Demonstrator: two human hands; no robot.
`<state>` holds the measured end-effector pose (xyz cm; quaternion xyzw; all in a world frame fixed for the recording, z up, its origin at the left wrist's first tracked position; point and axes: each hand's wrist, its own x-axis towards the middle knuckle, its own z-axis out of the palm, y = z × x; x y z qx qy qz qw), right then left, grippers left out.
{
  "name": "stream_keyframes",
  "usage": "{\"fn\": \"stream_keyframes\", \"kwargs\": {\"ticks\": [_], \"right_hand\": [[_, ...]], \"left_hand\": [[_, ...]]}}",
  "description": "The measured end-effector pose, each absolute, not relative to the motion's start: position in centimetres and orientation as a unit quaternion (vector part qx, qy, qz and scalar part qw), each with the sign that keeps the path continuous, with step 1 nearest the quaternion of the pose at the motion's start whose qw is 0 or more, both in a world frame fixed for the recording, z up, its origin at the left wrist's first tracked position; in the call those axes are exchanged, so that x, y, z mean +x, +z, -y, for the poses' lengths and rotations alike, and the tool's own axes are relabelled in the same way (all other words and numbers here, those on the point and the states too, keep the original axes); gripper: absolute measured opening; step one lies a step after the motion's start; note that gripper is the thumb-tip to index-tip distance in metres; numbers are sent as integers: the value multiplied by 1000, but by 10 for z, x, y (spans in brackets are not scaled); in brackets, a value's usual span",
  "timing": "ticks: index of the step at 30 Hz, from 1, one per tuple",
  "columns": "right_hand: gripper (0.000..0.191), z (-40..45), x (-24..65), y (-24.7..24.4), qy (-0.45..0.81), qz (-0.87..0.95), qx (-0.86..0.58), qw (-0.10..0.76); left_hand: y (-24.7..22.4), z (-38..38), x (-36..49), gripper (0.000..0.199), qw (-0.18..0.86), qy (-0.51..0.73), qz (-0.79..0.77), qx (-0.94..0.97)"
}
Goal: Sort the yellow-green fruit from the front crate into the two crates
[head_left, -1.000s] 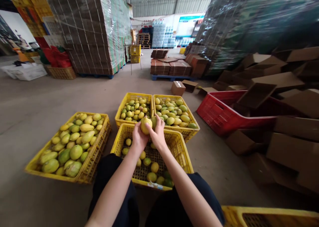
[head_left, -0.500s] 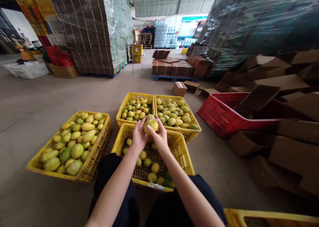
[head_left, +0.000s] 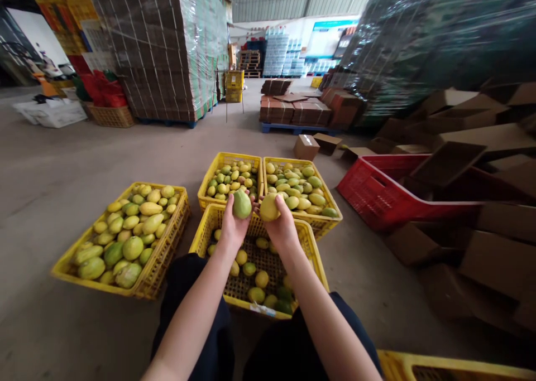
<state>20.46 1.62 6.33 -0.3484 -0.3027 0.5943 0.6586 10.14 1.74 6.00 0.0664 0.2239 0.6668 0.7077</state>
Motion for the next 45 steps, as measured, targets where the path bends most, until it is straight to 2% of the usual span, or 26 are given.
{"fn": "stream_keyframes", "kwargs": {"ticks": [4, 12, 18, 21, 24, 28, 34, 38, 43, 45], "right_hand": [[35, -13, 204, 61, 541, 327, -394, 667], [40, 3, 185, 51, 362, 450, -427, 696], [38, 8, 187, 51, 326, 484, -407, 703], [43, 0, 186, 47, 366, 437, -436, 696], [42, -12, 185, 44, 487, 310, -462, 673], [22, -22, 192, 47, 630, 163, -401, 644], [6, -26, 209, 59, 683, 111, -314, 650], [16, -27, 211, 61, 692, 72, -308, 649], [40, -27, 210, 55, 732, 76, -335, 588], [40, -28, 210, 51, 741, 90, -325, 580]], "left_hand": [[60, -16, 99, 16, 667, 699, -254, 43], [49, -7, 109, 26, 571, 750, -289, 166], [48, -6, 105, 31, 547, 753, -296, 215], [48, -12, 105, 31, 587, 731, -302, 173], [45, -19, 104, 26, 638, 700, -308, 84], [44, -25, 101, 26, 672, 685, -281, 19], [51, -25, 95, 35, 693, 673, -256, -13], [55, -23, 94, 37, 724, 650, -228, -33], [60, -19, 93, 37, 725, 648, -226, -66], [62, -16, 92, 36, 726, 643, -232, -77]]}}
